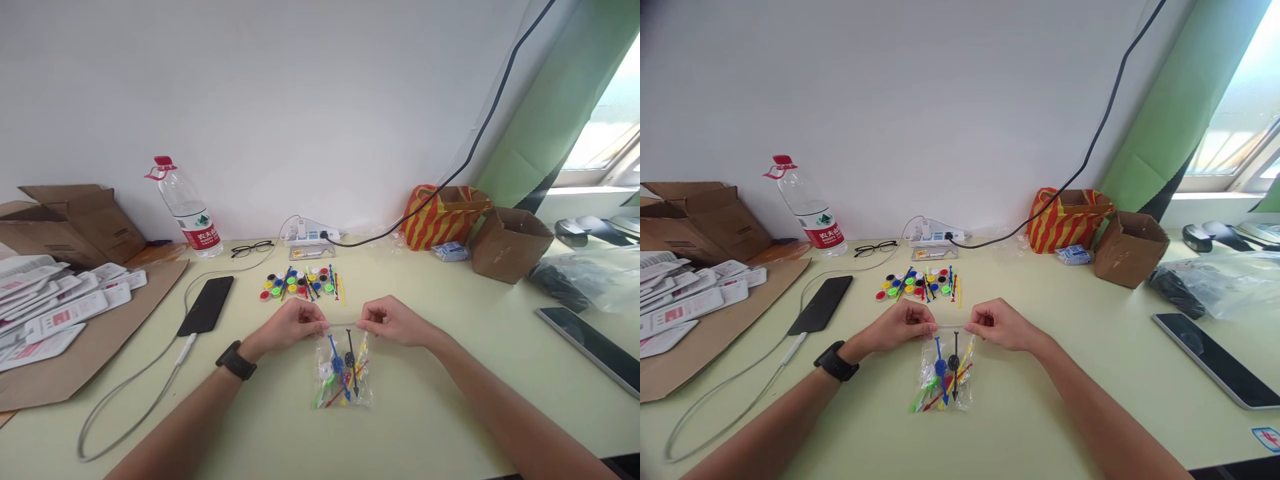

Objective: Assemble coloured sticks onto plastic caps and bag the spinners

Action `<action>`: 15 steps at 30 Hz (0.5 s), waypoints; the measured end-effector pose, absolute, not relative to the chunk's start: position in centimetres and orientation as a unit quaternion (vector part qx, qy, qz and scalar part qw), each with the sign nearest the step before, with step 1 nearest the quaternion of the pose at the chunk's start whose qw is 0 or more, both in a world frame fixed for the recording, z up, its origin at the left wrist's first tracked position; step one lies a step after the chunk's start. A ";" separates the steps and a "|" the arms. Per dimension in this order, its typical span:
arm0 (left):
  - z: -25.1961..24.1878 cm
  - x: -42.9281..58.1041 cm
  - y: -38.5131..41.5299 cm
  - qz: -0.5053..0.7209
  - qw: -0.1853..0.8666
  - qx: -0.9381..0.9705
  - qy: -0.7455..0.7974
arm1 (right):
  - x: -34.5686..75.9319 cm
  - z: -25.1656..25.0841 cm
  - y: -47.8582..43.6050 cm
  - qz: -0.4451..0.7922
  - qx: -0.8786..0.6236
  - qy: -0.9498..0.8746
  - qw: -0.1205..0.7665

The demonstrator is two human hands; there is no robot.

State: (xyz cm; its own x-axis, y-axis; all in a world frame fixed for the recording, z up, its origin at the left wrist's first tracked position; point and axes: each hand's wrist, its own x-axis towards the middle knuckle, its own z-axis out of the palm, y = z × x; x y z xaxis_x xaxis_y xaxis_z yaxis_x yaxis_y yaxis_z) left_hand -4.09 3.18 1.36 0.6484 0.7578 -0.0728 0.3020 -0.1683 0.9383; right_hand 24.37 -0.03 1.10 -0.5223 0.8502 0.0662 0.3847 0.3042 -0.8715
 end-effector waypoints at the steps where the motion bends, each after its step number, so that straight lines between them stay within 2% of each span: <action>1: 1.3 -4.0 3.0 0.211 0.542 0.730 0.360 | 24.4 1.1 -0.1 0.429 -0.404 -0.762 0.270; 9: 1.0 -3.0 1.9 0.202 0.558 0.728 0.343 | 21.7 0.5 -1.2 0.458 -0.370 -0.752 0.296; 15: 1.1 -3.2 2.3 0.200 0.549 0.729 0.356 | 22.3 -0.2 -0.5 0.472 -0.405 -0.732 0.277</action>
